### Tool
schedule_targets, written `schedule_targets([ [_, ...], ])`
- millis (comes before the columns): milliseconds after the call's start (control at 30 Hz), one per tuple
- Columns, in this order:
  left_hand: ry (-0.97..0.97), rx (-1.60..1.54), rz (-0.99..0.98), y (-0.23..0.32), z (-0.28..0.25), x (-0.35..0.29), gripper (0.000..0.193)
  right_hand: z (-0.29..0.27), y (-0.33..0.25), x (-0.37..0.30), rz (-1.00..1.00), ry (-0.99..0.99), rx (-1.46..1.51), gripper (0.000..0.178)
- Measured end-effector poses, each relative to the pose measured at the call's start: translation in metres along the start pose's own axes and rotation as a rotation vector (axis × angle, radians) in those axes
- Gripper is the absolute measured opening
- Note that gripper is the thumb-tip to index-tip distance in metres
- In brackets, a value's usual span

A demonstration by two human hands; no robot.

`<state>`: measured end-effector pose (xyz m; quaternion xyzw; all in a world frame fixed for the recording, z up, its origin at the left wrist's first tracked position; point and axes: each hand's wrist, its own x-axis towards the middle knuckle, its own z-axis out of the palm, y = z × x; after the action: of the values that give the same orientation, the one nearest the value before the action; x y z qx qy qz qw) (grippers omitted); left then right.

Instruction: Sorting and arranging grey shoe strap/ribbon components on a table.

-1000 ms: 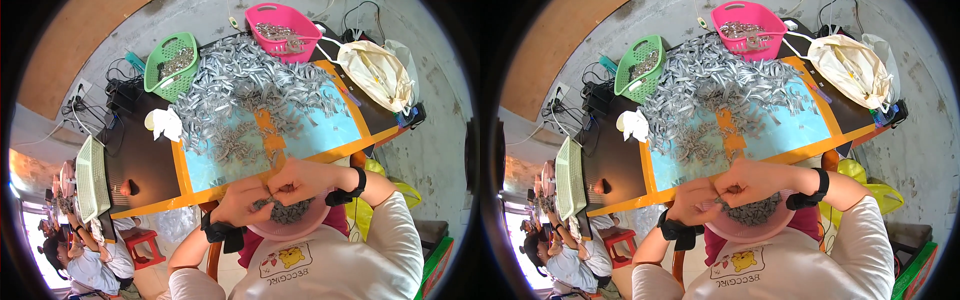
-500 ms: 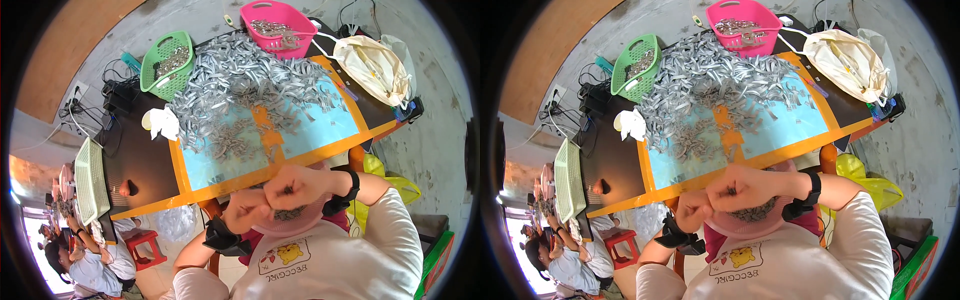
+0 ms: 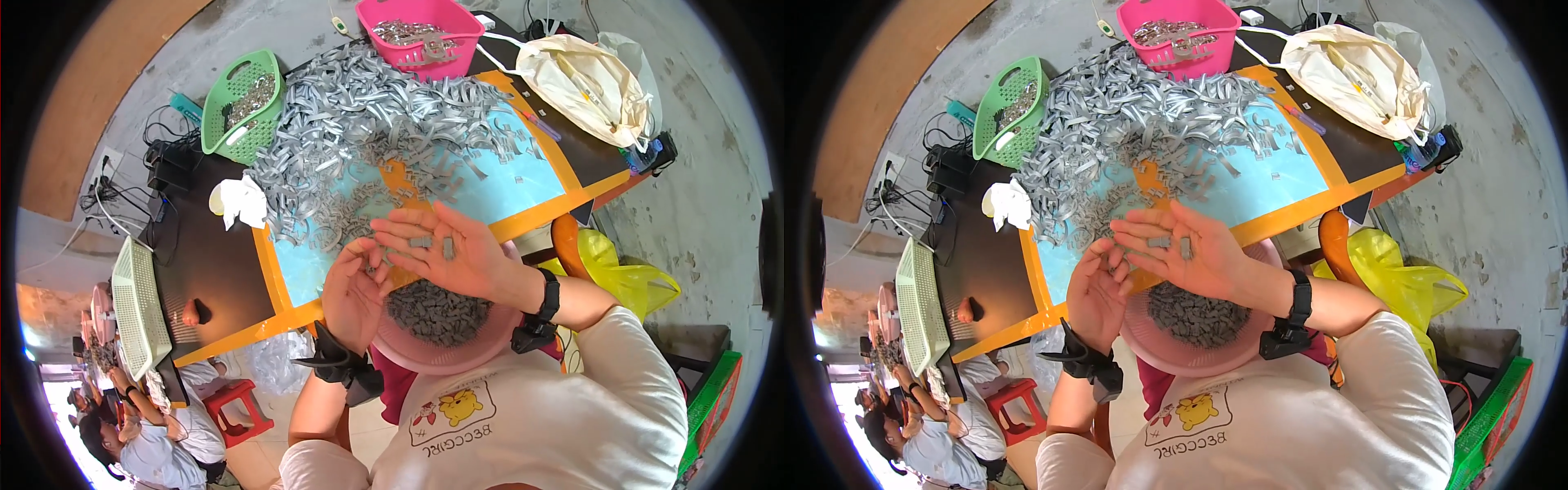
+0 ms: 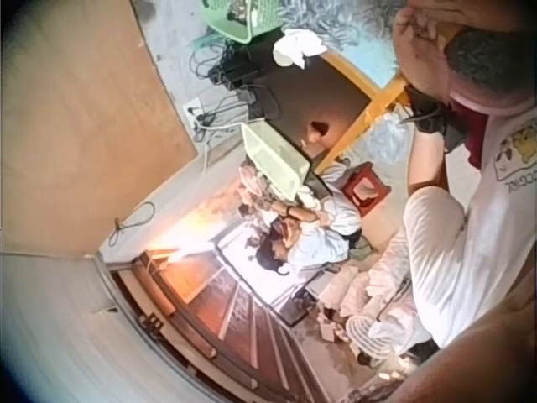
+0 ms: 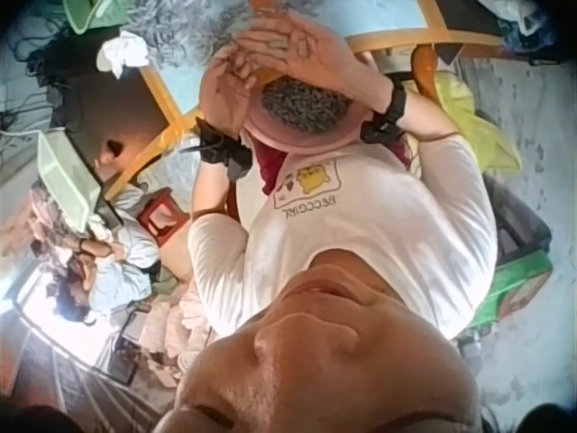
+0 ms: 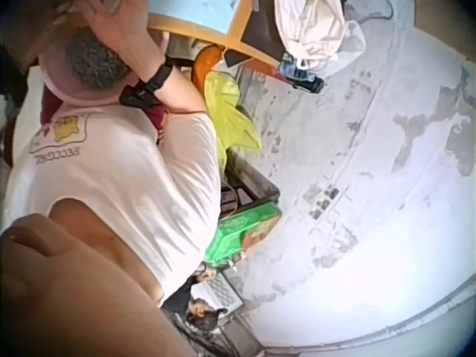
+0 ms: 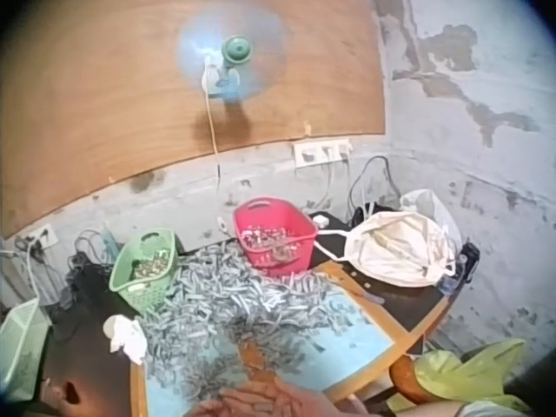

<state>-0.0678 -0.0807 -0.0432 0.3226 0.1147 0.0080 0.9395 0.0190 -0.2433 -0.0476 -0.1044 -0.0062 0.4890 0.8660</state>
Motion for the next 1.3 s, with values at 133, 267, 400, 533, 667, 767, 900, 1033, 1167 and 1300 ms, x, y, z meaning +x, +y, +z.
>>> schedule_targets([
  [133, -0.117, 0.029, 0.0, 0.0, 0.0, 0.002, 0.023, 0.002, 0.003, -0.002, -0.01, 0.014, 0.018, 0.05],
  [267, -0.065, 0.086, 0.014, -0.004, 0.01, -0.005, 0.023, -0.003, 0.002, -0.005, -0.043, 0.054, -0.242, 0.047],
  [400, -0.14, 0.867, 0.135, -0.011, 0.007, -0.016, 0.02, -0.011, -0.009, -0.019, -0.346, -0.074, -1.425, 0.03],
  [533, -0.344, 1.493, 0.464, -0.019, 0.014, -0.019, 0.013, -0.006, -0.058, 0.003, -0.505, 0.091, -2.114, 0.013],
  [667, -0.458, 1.664, 0.39, -0.006, 0.029, -0.009, 0.012, -0.03, -0.095, 0.042, -0.68, 0.01, -2.25, 0.012],
  [767, -0.537, 1.856, 0.44, -0.001, 0.035, 0.005, 0.016, -0.04, -0.102, 0.053, -0.541, -0.08, -2.343, 0.013],
  [900, -0.684, 2.059, 0.369, -0.009, 0.034, 0.023, 0.033, -0.041, -0.106, 0.058, -0.429, -0.074, -2.359, 0.013],
  [1033, -0.859, 1.99, 0.596, -0.03, 0.032, 0.035, 0.052, -0.042, -0.106, 0.064, -0.477, -0.136, -2.328, 0.014],
  [1167, -0.94, 2.124, 0.556, -0.047, 0.023, 0.048, 0.067, -0.038, -0.103, 0.063, -0.337, -0.035, -2.316, 0.015],
  [1300, -0.863, 2.157, 0.492, -0.047, 0.0, 0.061, 0.07, -0.033, -0.122, 0.056, -0.292, 0.031, -2.009, 0.012],
])
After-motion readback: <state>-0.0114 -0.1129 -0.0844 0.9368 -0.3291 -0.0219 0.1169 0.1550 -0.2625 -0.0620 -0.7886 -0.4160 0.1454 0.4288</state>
